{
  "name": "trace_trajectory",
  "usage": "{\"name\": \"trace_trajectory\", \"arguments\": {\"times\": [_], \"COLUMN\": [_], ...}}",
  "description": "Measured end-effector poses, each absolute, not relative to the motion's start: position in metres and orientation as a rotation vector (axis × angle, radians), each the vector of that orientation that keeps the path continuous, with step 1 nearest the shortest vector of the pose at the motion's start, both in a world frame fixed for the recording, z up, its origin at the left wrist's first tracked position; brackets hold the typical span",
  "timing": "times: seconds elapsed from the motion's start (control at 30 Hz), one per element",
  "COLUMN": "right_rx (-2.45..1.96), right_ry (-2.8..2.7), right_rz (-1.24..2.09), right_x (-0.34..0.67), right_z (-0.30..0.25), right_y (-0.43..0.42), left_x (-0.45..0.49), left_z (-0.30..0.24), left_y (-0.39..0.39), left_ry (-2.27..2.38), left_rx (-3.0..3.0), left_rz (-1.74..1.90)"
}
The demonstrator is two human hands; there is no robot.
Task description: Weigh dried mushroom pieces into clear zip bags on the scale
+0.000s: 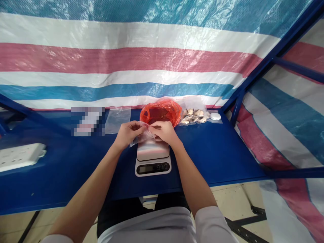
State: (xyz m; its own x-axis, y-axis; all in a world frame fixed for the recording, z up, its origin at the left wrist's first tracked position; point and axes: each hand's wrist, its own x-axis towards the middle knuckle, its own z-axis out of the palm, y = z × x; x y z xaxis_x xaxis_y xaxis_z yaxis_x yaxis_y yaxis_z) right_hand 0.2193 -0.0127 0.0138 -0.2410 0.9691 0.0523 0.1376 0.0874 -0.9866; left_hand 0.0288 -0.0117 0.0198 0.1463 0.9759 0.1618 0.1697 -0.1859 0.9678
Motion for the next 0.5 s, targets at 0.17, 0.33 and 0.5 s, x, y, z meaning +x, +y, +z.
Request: {"name": "trace_trajectory", "arguments": {"times": [0.17,0.33,0.5], "right_rx": [-1.191,-1.168,-1.123], "right_ry": [-1.362,-1.345,-1.437], "right_rz": [1.332,1.387,1.278], "right_x": [0.225,0.233,0.232], "right_z": [0.018,0.015,0.023], "right_y": [-0.008,-0.002,-0.003], "left_x": [0.020,0.012,0.008], "left_z": [0.021,0.033,0.046], "left_y": [-0.009,-0.014,-0.022], "left_ry": [1.252,1.416,1.404], "left_rx": [1.669,1.904,1.981], "left_rz": [1.130,1.052,1.021]}}
